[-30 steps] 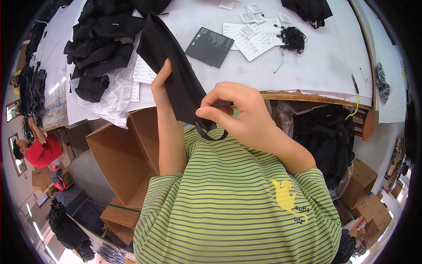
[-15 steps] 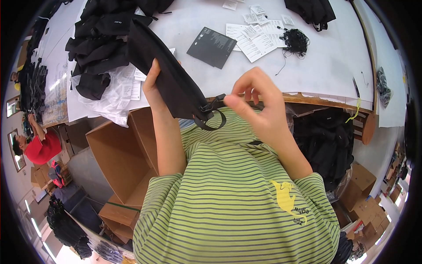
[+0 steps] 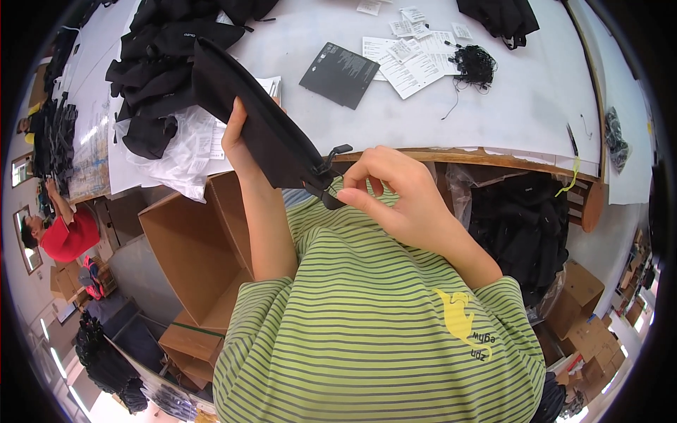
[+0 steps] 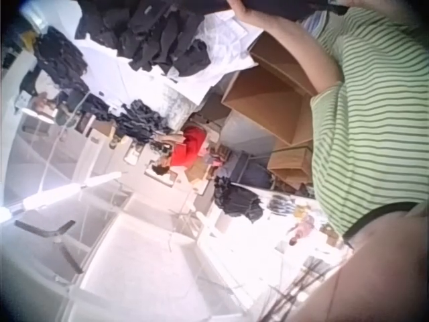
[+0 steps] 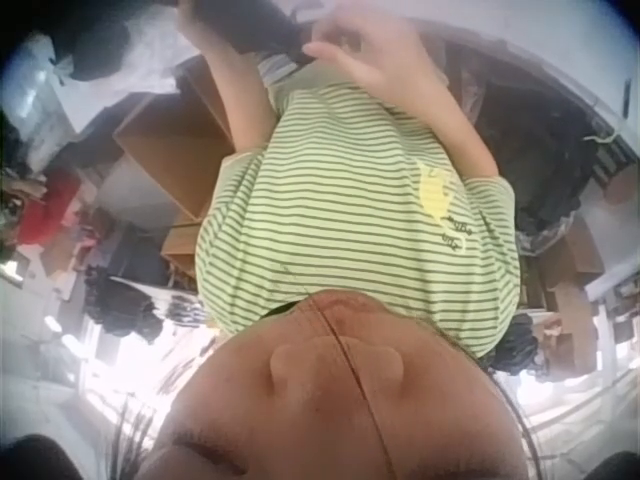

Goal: Inspecting black garment accessories, attaching labels, and organizing them on a workbench.

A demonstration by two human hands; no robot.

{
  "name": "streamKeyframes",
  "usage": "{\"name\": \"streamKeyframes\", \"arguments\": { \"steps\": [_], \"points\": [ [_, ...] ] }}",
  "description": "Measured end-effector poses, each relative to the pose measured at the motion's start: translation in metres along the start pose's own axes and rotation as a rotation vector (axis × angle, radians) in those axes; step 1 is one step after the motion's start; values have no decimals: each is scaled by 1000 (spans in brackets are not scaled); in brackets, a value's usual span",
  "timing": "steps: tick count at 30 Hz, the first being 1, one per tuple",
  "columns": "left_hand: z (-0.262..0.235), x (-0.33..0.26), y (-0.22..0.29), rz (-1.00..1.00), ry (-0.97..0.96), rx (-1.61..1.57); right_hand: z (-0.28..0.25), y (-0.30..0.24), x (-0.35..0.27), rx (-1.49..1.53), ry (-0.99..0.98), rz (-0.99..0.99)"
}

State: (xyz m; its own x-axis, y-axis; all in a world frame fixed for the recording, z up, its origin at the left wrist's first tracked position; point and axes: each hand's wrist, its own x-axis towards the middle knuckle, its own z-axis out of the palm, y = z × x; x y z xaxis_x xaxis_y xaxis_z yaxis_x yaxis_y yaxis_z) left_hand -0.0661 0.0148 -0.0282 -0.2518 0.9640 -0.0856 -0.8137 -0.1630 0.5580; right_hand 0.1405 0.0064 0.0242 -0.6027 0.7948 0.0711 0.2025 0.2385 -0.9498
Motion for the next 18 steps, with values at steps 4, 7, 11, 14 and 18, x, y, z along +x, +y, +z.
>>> {"name": "streamKeyframes", "arguments": {
  "steps": [4, 7, 11, 14, 18],
  "points": [
    [-4, 1, -1, 23, -25, 8, 0, 7, -2, 55, -42, 37],
    [0, 0, 1, 53, 140, 23, -3, 9, -2, -7, -35, 38],
    [-9, -1, 6, 47, 49, -14, -8, 1, 4, -127, 217, 115],
    [8, 1, 0, 127, 403, 263, 0, 8, 2, -228, 418, -151],
    [33, -7, -18, -8, 259, 153, 5, -6, 13, -680, 308, -241]
  ]
}}
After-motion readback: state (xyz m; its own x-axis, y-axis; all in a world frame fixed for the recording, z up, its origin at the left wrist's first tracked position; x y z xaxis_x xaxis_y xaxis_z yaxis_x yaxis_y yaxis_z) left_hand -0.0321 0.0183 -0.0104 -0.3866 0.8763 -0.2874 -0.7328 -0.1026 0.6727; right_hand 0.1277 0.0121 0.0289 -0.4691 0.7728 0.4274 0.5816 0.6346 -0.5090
